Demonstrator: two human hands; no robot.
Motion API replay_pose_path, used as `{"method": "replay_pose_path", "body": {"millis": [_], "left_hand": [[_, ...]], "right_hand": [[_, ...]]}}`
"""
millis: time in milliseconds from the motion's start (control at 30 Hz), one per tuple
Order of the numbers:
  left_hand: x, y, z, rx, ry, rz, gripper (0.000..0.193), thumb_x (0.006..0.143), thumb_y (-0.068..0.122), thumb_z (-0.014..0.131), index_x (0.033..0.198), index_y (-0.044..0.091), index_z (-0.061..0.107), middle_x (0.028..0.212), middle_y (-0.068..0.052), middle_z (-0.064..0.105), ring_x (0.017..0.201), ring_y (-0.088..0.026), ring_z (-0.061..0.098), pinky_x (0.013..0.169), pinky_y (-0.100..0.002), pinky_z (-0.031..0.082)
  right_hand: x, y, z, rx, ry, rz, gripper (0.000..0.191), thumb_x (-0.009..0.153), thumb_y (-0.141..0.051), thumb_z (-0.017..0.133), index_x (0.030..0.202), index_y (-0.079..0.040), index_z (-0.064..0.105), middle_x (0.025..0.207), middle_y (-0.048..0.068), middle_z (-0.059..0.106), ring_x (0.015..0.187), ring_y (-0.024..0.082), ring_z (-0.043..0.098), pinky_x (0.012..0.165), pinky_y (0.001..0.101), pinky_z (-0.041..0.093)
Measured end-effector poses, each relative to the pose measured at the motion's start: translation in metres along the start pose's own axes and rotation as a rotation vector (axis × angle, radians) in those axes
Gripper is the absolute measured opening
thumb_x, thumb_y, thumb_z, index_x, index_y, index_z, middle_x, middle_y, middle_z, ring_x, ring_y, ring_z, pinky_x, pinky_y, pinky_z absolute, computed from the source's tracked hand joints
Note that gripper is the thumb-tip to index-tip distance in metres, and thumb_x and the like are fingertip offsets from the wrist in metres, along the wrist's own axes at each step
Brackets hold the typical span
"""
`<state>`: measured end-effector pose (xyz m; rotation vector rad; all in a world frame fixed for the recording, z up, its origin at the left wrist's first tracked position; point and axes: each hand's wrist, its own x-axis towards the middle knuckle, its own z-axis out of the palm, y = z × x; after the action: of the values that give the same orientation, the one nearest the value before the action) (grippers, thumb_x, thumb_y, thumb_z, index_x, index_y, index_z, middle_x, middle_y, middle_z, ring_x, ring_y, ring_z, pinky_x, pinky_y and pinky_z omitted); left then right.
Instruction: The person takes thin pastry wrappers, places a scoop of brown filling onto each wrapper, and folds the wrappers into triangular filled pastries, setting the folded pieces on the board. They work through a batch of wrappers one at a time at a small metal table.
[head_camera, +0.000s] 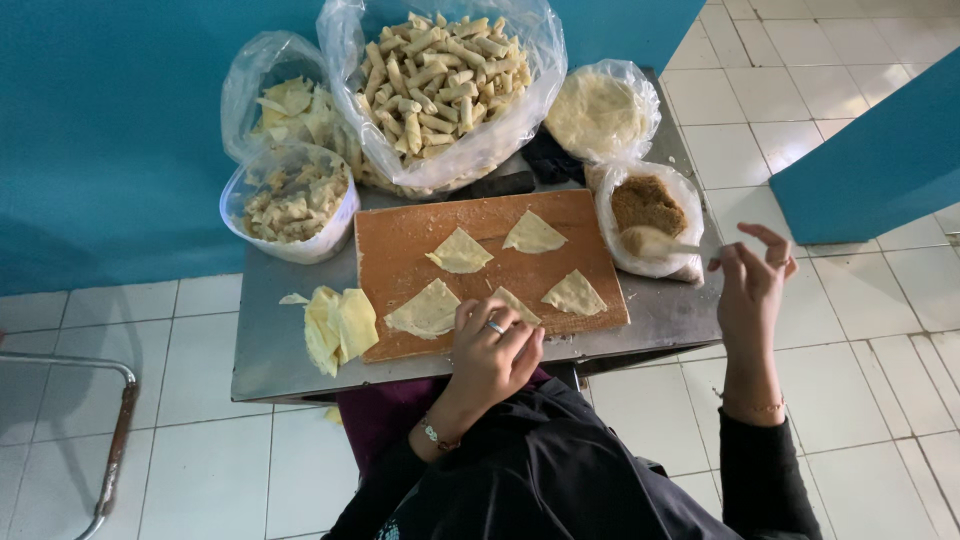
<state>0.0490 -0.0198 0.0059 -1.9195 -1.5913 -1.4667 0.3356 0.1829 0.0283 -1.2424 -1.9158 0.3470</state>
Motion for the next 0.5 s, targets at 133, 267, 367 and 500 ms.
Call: {"method": "replay_pose_path", "body": {"millis": [133,267,367,500], "left_hand": [[0.011,0.004,0.005,-0.017,-0.085,-0.047,0.013,0.09,0.017,0.075,0.1,0.008,0.072,0.1,-0.006,0.061,0.105,-0.026,0.057,0.091,-0.045,0.042],[0.027,0.004,0.012,0.026,-0.162,-0.043,0.023,0.086,0.015,0.074,0.108,0.007,0.073,0.115,-0.009,0.059,0.116,-0.031,0.055,0.094,-0.047,0.041],[0.034,0.01,0.017,0.056,-0.189,-0.031,0.028,0.085,0.014,0.074,0.112,0.008,0.074,0.124,-0.011,0.058,0.121,-0.031,0.053,0.1,-0.05,0.039],[0.037,0.012,0.021,0.073,-0.238,-0.052,0.034,0.082,0.015,0.076,0.116,0.009,0.076,0.133,-0.015,0.057,0.126,-0.034,0.049,0.103,-0.054,0.036]], "right_hand": [[-0.023,-0.007,0.006,0.056,-0.061,-0.057,0.025,0.101,-0.014,0.059,0.079,-0.008,0.07,0.147,0.006,0.056,0.14,0.03,0.029,0.122,0.0491,0.022],[-0.042,-0.019,0.01,0.089,-0.093,-0.163,0.017,0.099,-0.014,0.063,0.086,-0.009,0.072,0.15,0.007,0.051,0.14,0.033,0.025,0.122,0.0524,0.023],[-0.042,-0.025,0.01,0.032,-0.118,-0.203,0.012,0.095,-0.012,0.064,0.087,-0.011,0.074,0.153,0.006,0.048,0.14,0.033,0.026,0.124,0.0545,0.021],[-0.041,-0.029,0.009,-0.017,-0.121,-0.246,0.009,0.094,-0.012,0.067,0.088,-0.012,0.074,0.153,0.006,0.047,0.144,0.035,0.025,0.125,0.0548,0.02]]}}
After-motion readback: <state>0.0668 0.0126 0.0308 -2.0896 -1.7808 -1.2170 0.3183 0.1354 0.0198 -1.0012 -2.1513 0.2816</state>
